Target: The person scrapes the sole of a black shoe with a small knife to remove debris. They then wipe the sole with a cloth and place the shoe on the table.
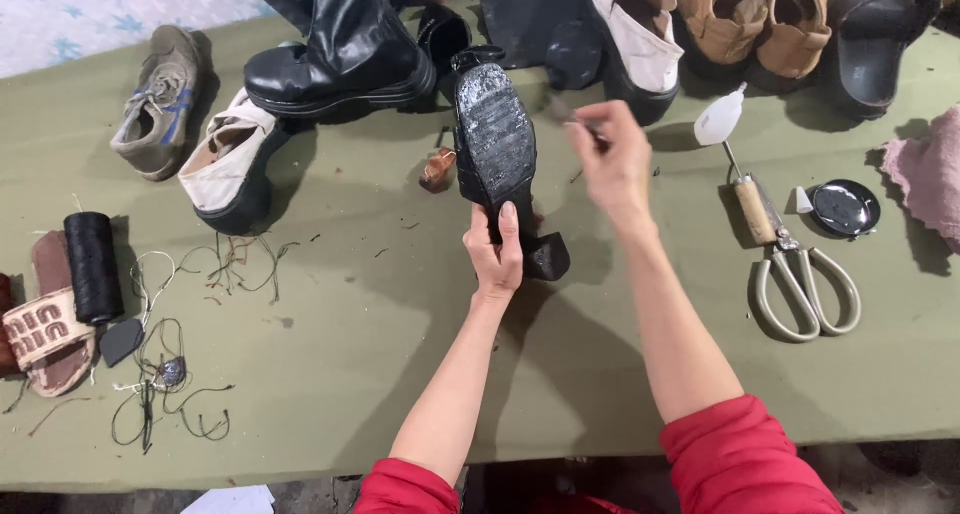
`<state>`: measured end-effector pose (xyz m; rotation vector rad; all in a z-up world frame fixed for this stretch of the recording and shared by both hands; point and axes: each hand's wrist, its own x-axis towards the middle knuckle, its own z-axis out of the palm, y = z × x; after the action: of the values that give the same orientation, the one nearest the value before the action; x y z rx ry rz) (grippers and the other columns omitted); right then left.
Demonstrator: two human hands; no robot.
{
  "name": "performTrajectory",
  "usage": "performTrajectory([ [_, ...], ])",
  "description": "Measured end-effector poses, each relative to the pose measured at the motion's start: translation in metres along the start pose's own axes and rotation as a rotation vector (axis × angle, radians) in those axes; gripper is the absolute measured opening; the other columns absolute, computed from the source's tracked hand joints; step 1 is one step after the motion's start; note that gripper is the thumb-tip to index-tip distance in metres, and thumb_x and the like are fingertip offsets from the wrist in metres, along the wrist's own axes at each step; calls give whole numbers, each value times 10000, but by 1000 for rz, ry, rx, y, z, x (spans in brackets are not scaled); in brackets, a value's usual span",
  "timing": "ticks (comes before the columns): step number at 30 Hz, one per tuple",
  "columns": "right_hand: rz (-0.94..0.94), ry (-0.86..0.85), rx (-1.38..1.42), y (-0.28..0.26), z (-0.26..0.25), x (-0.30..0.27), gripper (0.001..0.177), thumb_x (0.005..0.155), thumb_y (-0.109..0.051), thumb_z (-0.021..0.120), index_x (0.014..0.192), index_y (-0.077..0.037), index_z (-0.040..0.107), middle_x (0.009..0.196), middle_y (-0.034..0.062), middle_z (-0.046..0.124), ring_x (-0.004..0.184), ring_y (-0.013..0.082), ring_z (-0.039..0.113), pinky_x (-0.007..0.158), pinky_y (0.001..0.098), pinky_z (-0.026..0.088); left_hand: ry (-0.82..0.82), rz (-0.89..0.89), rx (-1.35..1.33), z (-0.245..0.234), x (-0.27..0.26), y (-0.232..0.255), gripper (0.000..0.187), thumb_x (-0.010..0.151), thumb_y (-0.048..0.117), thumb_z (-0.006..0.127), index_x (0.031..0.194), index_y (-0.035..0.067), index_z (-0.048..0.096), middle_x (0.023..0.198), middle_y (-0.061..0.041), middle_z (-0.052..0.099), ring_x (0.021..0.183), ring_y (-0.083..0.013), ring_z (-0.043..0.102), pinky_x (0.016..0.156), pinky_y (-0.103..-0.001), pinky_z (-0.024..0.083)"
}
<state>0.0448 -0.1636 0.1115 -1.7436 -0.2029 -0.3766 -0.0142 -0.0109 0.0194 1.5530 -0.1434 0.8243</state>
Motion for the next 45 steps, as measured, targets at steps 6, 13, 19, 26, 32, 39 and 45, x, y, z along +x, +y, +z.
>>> performTrajectory([
  [6, -102, -5, 130, -26, 12, -7, 135, 1039, -130, 697, 1169, -135, 662, 813, 64, 686, 693, 88, 592, 616, 223, 508, -95, 79, -38, 9, -5, -1, 296, 1068, 164, 508, 1293, -9, 592, 708, -79, 752, 625, -200, 741, 578, -319, 584],
  [13, -122, -56, 113, -1, 12, -2, 177, 1019, -110, 734, 1187, -124, 681, 779, 91, 680, 708, 97, 573, 679, 248, 558, -174, 13, -53, 7, -7, -2, 194, 1069, 211, 529, 1128, 63, 641, 690, -70, 750, 612, -187, 735, 563, -309, 577],
  [19, -98, 13, 63, 5, -13, 6, 132, 1050, -92, 694, 1179, -104, 666, 838, 78, 698, 708, 83, 567, 630, 217, 507, -235, -365, -285, 5, 7, 47, 217, 1065, 234, 520, 1005, 54, 625, 744, -142, 748, 635, -205, 730, 582, -347, 600],
  [26, -10, 144, -237, 38, -37, -22, 106, 1040, -155, 702, 1142, -129, 707, 966, 120, 751, 803, 168, 672, 704, 328, 543, -271, -490, -133, 9, -1, -14, 216, 1016, 321, 645, 1022, 112, 698, 854, -16, 674, 849, -94, 574, 740, -315, 552],
  [32, 129, 146, -497, 45, -42, -60, 108, 1054, -194, 630, 1141, -130, 625, 992, 90, 787, 976, 288, 746, 928, 428, 503, -223, -497, 33, 8, -7, -42, 205, 975, 318, 684, 981, 124, 751, 815, -46, 697, 814, -115, 599, 711, -323, 550],
  [39, 5, 218, -772, 86, -39, -79, 280, 968, -298, 731, 1209, -198, 629, 1075, 5, 551, 1087, 262, 505, 865, 418, 466, -267, -456, 426, -7, -8, -70, 291, 893, 385, 749, 928, 96, 741, 821, -133, 733, 805, -290, 713, 730, -441, 555],
  [45, -181, 363, -748, 57, -90, -89, 164, 979, -105, 694, 1111, -200, 672, 992, -25, 547, 1042, 225, 510, 918, 371, 447, -407, -348, 787, -16, 3, -28, 517, 942, 603, 594, 905, 110, 741, 826, -189, 740, 858, -459, 709, 787, -556, 542],
])
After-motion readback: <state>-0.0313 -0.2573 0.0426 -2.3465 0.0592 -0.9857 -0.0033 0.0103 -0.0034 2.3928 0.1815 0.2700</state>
